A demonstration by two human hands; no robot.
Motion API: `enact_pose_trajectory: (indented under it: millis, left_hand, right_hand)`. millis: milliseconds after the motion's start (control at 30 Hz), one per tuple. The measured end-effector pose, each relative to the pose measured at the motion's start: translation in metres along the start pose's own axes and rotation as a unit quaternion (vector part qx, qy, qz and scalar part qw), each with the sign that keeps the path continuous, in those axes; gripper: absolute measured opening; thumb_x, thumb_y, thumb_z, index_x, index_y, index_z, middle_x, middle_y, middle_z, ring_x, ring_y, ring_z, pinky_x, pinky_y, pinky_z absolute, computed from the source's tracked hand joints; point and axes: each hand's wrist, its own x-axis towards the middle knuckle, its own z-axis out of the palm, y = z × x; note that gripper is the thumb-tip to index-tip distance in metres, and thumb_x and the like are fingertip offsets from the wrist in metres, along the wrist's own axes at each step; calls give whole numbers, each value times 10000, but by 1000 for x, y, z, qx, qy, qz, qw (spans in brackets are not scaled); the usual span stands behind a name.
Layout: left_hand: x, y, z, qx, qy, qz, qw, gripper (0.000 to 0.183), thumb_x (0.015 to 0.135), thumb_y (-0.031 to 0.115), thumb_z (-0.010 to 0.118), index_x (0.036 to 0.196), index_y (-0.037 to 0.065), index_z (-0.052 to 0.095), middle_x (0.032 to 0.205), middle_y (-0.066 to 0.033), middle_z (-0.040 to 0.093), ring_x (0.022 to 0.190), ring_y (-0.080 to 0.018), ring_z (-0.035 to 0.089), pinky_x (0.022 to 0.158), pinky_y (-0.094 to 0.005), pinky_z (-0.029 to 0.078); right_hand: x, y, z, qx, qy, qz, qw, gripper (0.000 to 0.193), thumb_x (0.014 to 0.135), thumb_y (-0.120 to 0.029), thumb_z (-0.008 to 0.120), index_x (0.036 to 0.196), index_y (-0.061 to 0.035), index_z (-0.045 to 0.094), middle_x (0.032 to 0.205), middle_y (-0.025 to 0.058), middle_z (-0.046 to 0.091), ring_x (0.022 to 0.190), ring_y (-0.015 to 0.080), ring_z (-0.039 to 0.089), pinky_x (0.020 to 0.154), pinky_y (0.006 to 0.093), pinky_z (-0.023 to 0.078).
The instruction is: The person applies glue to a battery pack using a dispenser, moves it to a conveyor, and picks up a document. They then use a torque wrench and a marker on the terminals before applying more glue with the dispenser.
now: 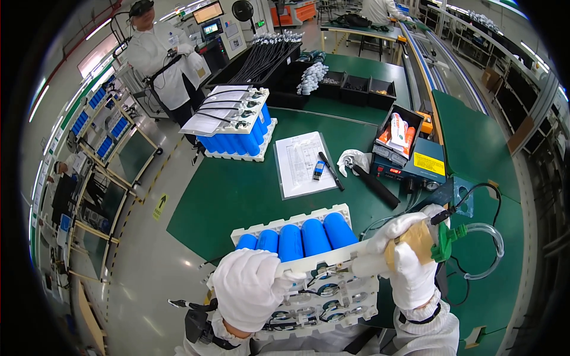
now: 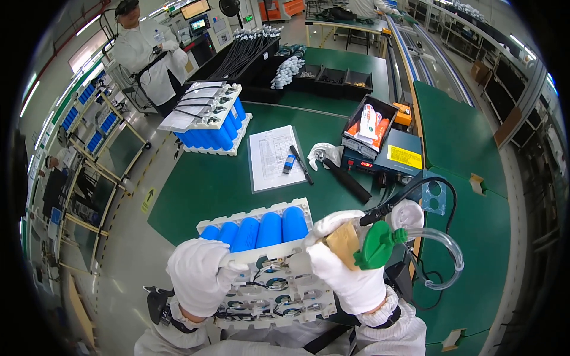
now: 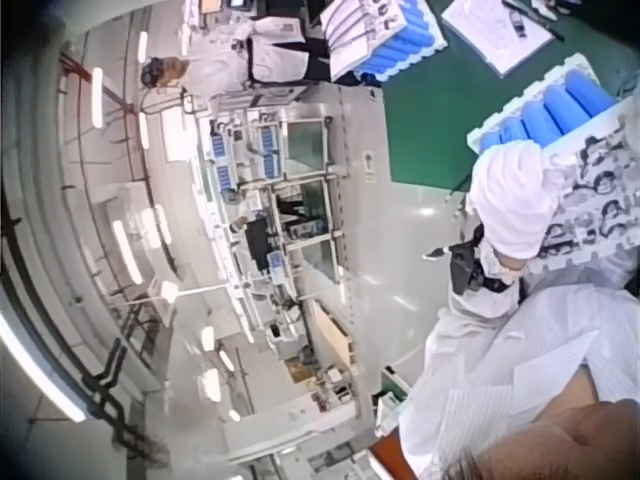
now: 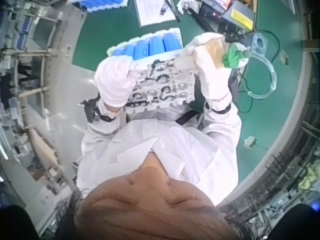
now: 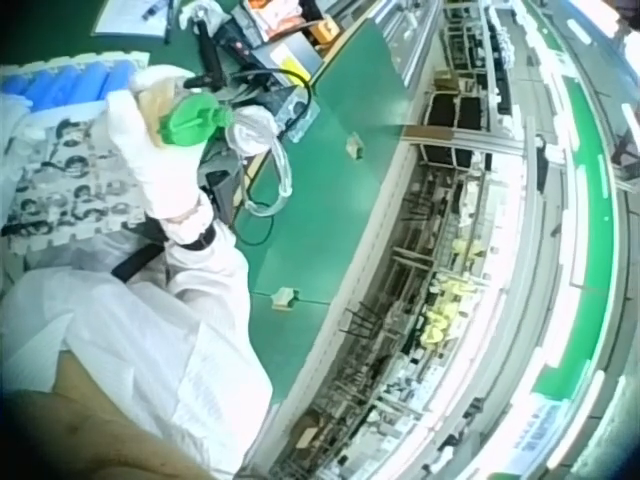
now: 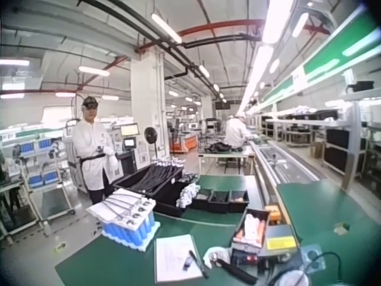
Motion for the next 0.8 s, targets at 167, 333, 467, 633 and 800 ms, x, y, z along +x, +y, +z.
enact_pose_trajectory:
  millis: [167, 333, 467, 633, 800]
  left_hand:
    - [5, 0, -5, -14, -13, -9, 1000, 251, 727, 307, 710, 762, 86, 596, 758, -66, 626, 682, -279, 596, 650, -393, 469]
    - [9, 0, -7, -36, -40, -37, 998, 255, 690, 290, 725, 718, 76, 590, 730, -71, 619, 672, -273, 595, 639, -379, 472]
    - [6, -1, -6, -37, -39, -34, 998, 256, 653, 268, 738, 725, 77, 584, 746, -67, 616, 692, -257, 603, 657, -378, 483]
    - [2, -1, -5, -42, -32, -32, 998, 264, 593, 223, 744, 720, 79, 563, 748, -65, 601, 708, -241, 598, 679, -376, 494]
    - [2, 0, -7, -65, -29, -39, 997, 290, 543, 199, 752, 690, 77, 534, 701, -64, 562, 693, -238, 588, 678, -369, 494]
  right_hand:
    - [-2, -26, 20, -103, -2, -40, 994, 349, 759, 14, 713, 1044, -3, 513, 926, 89, 588, 792, 132, 591, 691, 279, 504]
    - [3, -32, 51, -172, -35, 56, 983, 198, 723, -24, 734, 840, -15, 574, 693, 12, 587, 622, 94, 559, 580, 244, 463]
    - [10, -29, 61, -276, -93, 61, 955, 191, 722, -87, 746, 714, -44, 560, 649, -15, 551, 577, 70, 497, 518, 244, 396]
    - [12, -28, 70, -288, -105, 102, 946, 197, 742, -114, 735, 707, -47, 553, 626, -25, 537, 556, 67, 481, 508, 237, 381]
    - [12, -27, 75, -329, -112, 93, 933, 196, 740, -121, 735, 716, -48, 554, 640, -27, 529, 564, 71, 479, 505, 238, 375]
